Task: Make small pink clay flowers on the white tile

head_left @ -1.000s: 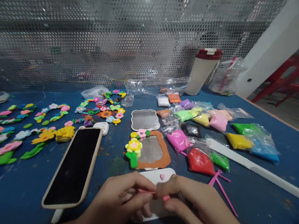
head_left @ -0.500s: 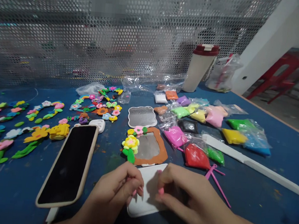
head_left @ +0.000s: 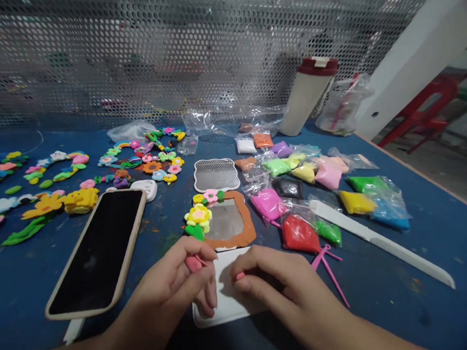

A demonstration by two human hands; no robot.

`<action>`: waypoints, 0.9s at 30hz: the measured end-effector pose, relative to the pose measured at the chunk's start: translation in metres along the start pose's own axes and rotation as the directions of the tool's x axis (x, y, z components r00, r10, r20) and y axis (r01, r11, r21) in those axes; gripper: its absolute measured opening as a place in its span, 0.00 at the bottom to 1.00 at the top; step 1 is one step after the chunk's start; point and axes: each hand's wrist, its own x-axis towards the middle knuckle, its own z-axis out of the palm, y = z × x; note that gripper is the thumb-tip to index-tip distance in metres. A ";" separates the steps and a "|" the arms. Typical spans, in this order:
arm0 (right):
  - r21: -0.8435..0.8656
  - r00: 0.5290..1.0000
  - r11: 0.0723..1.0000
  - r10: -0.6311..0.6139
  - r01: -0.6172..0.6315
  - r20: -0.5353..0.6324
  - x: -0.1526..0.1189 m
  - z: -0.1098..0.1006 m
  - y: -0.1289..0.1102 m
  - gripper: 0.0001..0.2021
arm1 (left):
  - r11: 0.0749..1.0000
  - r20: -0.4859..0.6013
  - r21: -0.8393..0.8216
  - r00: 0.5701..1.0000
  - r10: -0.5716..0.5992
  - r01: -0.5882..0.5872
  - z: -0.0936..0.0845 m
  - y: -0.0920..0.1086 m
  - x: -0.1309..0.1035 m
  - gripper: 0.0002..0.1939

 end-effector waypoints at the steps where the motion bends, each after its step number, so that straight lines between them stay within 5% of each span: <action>1: 0.005 1.000 1.000 0.000 0.000 0.002 0.000 0.000 0.000 0.04 | 1.000 0.026 -0.014 1.000 -0.016 0.017 0.000 0.000 0.000 0.07; 5: -0.002 1.000 1.000 -0.031 0.031 0.006 -0.001 -0.001 0.000 0.03 | 0.992 0.162 0.080 0.981 -0.108 0.096 -0.004 0.000 -0.005 0.12; 7: -0.002 1.000 1.000 -0.014 0.014 0.004 0.000 -0.001 0.000 0.05 | 0.983 0.198 0.178 0.978 -0.071 0.035 -0.007 0.000 -0.008 0.16; 11: -0.002 1.000 1.000 -0.004 0.004 0.006 0.002 0.000 0.001 0.04 | 0.954 0.134 0.282 0.988 0.070 -0.106 -0.008 0.001 -0.007 0.15; 17: 0.040 1.000 0.999 -0.007 0.006 0.026 0.002 -0.001 0.001 0.04 | 0.972 0.134 0.233 0.991 -0.016 -0.016 -0.003 0.004 0.000 0.10; 27: 0.000 0.999 0.999 0.033 -0.033 0.018 0.004 0.003 0.002 0.07 | 0.952 0.109 0.289 0.991 0.073 -0.101 -0.009 0.002 -0.006 0.18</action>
